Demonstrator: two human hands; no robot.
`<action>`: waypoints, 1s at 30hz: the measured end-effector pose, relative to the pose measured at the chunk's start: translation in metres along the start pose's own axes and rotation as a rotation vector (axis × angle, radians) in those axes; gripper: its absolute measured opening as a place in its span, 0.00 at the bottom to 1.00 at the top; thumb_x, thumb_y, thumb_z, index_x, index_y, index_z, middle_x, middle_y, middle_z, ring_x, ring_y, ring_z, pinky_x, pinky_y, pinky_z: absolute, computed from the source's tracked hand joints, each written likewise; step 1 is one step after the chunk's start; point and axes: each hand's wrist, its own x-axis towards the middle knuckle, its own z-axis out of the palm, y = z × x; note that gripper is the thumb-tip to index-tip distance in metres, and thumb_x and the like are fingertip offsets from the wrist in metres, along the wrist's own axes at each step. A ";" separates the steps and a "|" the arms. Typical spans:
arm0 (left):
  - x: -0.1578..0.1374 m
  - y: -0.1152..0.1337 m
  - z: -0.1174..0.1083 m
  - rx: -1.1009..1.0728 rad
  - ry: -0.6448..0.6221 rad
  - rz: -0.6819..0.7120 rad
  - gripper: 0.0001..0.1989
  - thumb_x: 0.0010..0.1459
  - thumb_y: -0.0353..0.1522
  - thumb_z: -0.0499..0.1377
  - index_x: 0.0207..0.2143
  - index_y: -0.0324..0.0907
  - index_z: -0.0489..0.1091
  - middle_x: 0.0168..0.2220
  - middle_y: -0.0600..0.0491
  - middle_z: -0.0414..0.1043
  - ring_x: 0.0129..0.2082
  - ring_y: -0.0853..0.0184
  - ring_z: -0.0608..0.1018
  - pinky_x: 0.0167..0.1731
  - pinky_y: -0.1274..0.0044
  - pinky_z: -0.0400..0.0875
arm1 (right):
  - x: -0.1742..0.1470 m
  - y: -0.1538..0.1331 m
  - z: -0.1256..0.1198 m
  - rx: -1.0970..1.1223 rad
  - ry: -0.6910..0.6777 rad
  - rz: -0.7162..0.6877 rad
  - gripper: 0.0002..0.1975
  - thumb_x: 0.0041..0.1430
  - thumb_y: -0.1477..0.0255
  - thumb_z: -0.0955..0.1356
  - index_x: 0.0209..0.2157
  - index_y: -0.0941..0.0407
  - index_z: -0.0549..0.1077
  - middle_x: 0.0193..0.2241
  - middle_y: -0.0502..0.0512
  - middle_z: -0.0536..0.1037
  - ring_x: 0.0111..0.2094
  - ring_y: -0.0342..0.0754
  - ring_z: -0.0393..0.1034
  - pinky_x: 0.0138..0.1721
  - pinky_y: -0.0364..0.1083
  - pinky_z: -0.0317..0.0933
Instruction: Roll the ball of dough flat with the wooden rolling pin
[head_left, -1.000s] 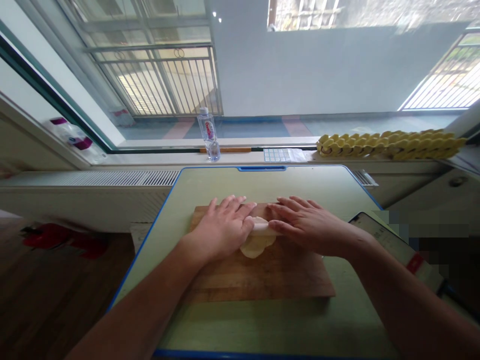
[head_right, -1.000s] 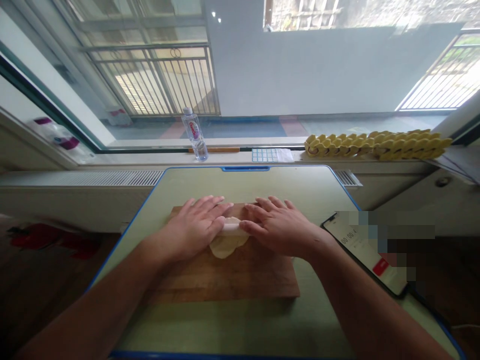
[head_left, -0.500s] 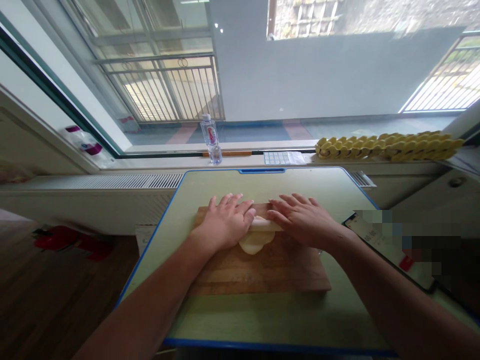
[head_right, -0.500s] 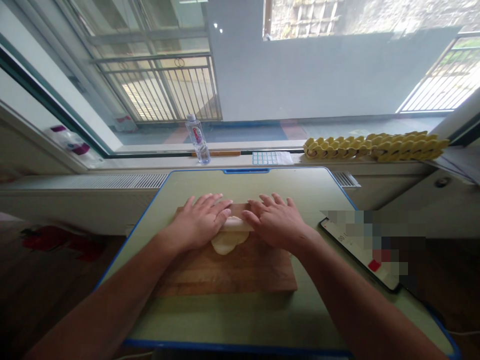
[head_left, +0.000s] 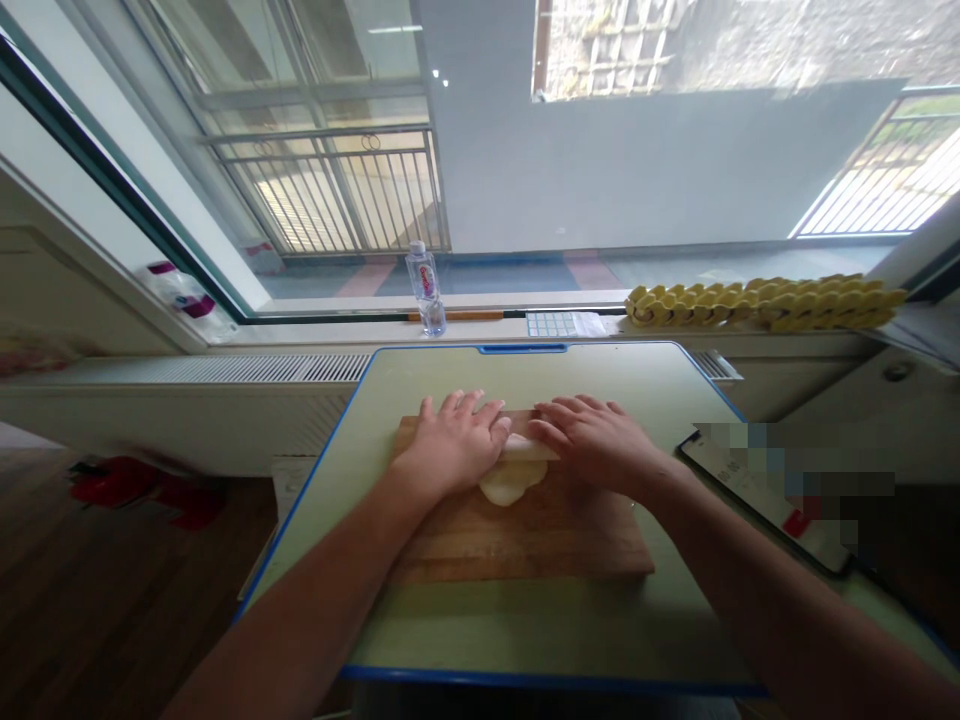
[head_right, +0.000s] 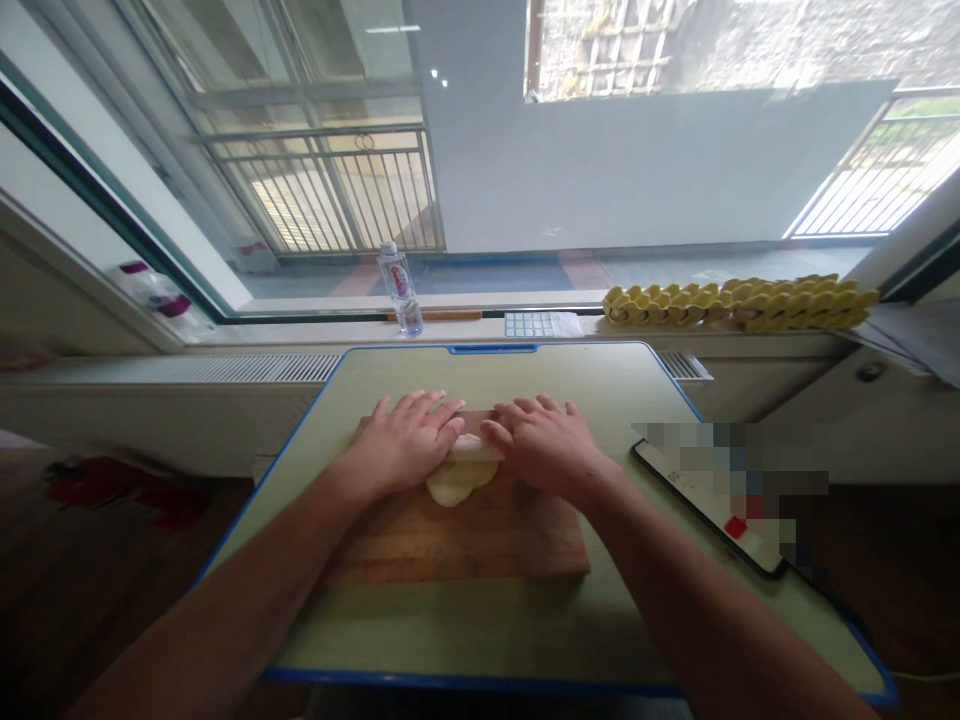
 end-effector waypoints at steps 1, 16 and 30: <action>-0.005 0.000 0.000 0.003 -0.020 0.023 0.31 0.75 0.48 0.36 0.72 0.50 0.59 0.75 0.46 0.54 0.74 0.48 0.59 0.69 0.43 0.51 | -0.002 0.003 -0.003 0.026 -0.034 -0.041 0.27 0.76 0.50 0.54 0.63 0.44 0.72 0.65 0.54 0.73 0.64 0.58 0.66 0.61 0.60 0.60; 0.006 0.008 0.014 -0.124 0.215 -0.092 0.25 0.74 0.41 0.45 0.66 0.46 0.68 0.68 0.47 0.69 0.66 0.54 0.71 0.65 0.52 0.64 | 0.001 0.006 0.000 -0.034 0.125 0.049 0.30 0.75 0.49 0.56 0.63 0.51 0.71 0.64 0.59 0.74 0.64 0.58 0.66 0.62 0.57 0.58; 0.015 0.001 0.016 -0.162 0.240 -0.061 0.22 0.74 0.42 0.45 0.56 0.48 0.75 0.59 0.49 0.77 0.57 0.56 0.77 0.61 0.58 0.67 | 0.008 -0.009 0.012 -0.050 0.198 0.199 0.31 0.76 0.49 0.52 0.59 0.48 0.75 0.59 0.57 0.78 0.60 0.58 0.69 0.59 0.59 0.58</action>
